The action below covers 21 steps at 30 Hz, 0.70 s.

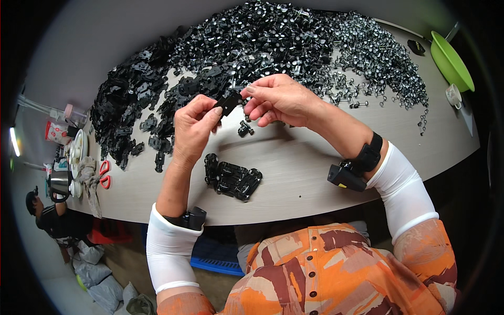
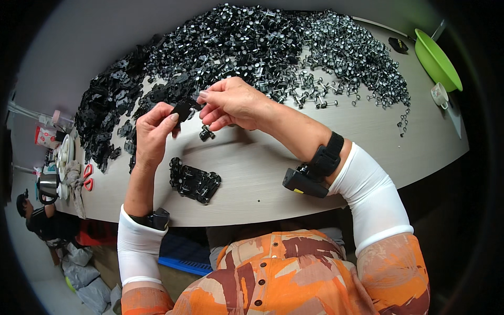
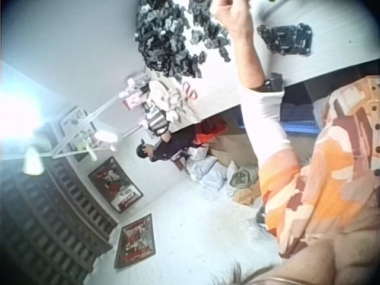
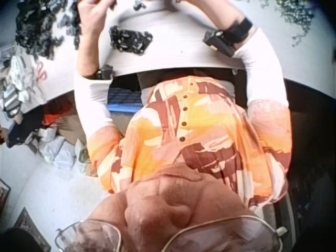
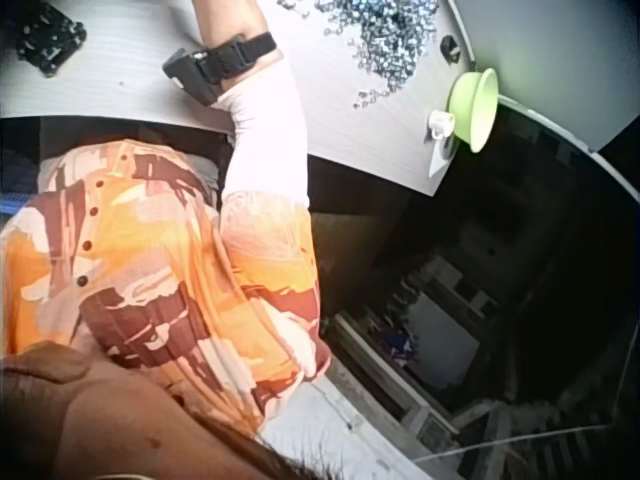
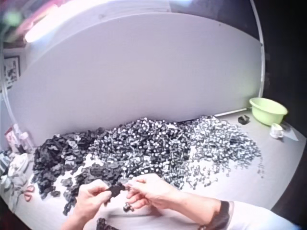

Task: Manually assemble small plastic toy car components by snapping parts together at a workbench.

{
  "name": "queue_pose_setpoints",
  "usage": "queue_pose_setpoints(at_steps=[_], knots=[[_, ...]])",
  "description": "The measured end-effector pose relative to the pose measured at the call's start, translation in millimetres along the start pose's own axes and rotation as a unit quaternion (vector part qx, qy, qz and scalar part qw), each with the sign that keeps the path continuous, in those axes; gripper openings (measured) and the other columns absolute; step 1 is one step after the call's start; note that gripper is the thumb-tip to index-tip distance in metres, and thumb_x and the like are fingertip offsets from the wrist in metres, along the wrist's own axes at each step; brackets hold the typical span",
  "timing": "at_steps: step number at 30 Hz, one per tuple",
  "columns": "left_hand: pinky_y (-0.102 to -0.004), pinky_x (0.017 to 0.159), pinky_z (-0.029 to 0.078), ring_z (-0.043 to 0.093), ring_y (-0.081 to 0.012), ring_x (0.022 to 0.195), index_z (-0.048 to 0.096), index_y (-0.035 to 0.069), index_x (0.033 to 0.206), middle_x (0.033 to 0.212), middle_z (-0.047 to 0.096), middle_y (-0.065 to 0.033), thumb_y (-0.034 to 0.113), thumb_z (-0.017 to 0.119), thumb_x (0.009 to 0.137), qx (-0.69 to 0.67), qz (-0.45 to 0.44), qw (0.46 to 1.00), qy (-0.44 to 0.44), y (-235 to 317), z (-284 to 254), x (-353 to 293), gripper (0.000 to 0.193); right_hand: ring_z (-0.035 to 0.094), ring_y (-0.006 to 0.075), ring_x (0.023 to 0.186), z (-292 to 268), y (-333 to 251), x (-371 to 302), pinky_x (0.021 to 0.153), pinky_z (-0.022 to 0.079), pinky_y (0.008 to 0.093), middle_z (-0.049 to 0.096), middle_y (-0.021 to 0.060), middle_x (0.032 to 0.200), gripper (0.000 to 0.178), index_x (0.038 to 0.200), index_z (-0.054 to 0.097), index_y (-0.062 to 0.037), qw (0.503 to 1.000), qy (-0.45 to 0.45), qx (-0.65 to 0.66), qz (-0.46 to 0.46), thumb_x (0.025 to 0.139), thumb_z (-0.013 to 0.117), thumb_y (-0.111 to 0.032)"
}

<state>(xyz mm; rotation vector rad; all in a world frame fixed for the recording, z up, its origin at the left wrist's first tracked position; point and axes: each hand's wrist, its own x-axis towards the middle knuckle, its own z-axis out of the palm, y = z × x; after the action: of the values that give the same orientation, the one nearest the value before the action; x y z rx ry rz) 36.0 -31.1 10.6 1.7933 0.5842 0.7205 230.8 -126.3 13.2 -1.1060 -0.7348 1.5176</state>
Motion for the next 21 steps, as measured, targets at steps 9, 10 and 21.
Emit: queue_pose_setpoints(at_steps=[9, 10, 21], knots=[[-0.0157, 0.036, 0.034, 0.052, -0.0063, 0.047, 0.063, -0.001, 0.087, 0.066, 0.060, -0.0043, 0.008, 0.064, 0.084, -0.179, -0.199, 0.962, -0.047, -8.6, -4.9, 2.2, 0.009, 0.062, 0.0112, 0.064, 2.7, 0.5, -4.9, 0.051, 0.054, 0.0223, 0.063, 0.0099, 0.081, 0.021, 0.103, 0.055, 0.0035, 0.999, -0.008, -0.047, -0.007, 0.092, 0.055, -0.014], [-0.0163, 0.037, 0.036, 0.053, -0.0075, 0.047, 0.062, -0.001, 0.089, 0.068, 0.061, -0.0057, 0.011, 0.062, 0.086, -0.169, -0.198, 0.964, -0.060, -9.7, -5.1, 2.5, 0.013, 0.062, 0.0112, 0.064, 2.6, 2.3, -2.5, 0.051, 0.054, 0.0223, 0.063, 0.0099, 0.081, 0.021, 0.103, 0.055, 0.0035, 0.999, -0.008, -0.047, -0.005, 0.092, 0.055, -0.014], [-0.0237, 0.042, 0.049, 0.062, -0.0193, 0.054, 0.056, -0.011, 0.101, 0.081, 0.063, -0.0172, 0.044, 0.036, 0.097, -0.347, -0.181, 0.918, -0.061, -27.8, -14.5, 12.1, 0.058, 0.062, 0.0120, 0.060, -3.6, 5.4, 6.5, 0.052, 0.056, 0.0255, 0.062, 0.0088, 0.073, 0.010, 0.088, 0.056, 0.0017, 1.000, 0.001, 0.000, 0.004, 0.088, 0.058, -0.008]])
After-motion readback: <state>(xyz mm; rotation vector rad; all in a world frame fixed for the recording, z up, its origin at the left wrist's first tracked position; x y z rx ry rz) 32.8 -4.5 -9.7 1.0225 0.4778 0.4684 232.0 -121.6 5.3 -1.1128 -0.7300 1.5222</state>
